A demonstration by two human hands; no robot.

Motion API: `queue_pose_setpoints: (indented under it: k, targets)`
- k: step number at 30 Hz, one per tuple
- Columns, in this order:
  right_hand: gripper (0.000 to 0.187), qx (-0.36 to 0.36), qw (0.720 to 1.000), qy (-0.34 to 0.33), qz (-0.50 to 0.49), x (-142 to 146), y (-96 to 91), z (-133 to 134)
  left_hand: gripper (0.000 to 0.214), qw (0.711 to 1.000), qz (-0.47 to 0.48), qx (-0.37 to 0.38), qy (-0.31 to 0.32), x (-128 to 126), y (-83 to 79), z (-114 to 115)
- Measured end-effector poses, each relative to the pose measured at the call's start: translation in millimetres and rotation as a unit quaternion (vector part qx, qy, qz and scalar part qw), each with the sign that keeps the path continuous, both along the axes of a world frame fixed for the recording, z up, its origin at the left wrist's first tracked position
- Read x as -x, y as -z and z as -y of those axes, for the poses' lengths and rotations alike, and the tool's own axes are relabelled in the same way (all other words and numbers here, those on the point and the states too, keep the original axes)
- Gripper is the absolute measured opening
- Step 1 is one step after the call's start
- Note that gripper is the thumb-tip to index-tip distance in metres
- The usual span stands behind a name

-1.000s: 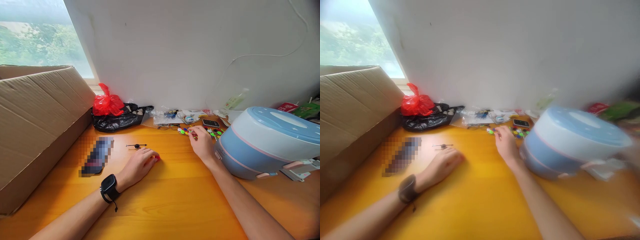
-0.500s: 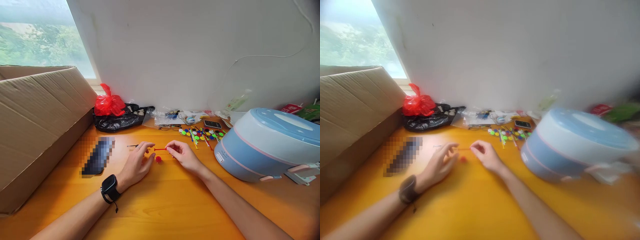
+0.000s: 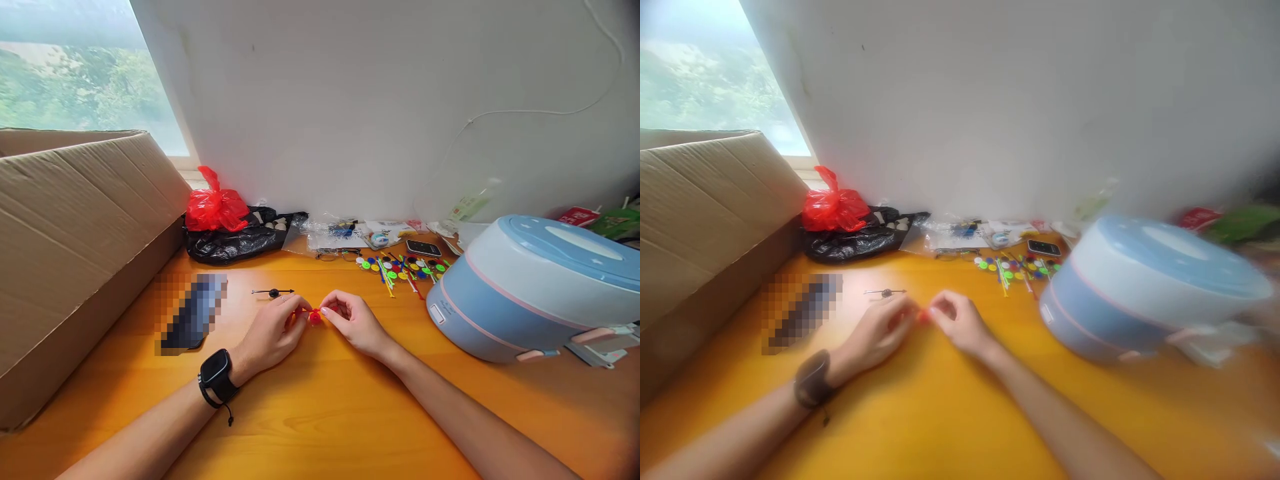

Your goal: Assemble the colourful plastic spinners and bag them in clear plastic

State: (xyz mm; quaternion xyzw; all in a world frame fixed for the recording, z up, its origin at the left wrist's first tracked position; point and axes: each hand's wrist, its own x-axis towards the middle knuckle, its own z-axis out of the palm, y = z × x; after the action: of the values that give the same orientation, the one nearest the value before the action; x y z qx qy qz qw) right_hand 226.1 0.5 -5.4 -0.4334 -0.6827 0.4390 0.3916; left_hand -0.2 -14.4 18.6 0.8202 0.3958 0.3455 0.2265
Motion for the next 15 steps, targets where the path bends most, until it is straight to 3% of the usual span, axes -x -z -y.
queue_pose_setpoints:
  k: [5,15]
  targets:
    - [0.015,-0.019,0.998,0.007,0.065,-0.2,-4.5,2.9,0.015,1.000,-0.025,0.003,0.006,0.5,1.2,-1.5]
    - [0.017,-0.011,0.995,-0.002,0.094,1.8,-7.9,3.9,0.013,0.999,-0.047,-0.010,0.009,0.2,2.3,-1.4]
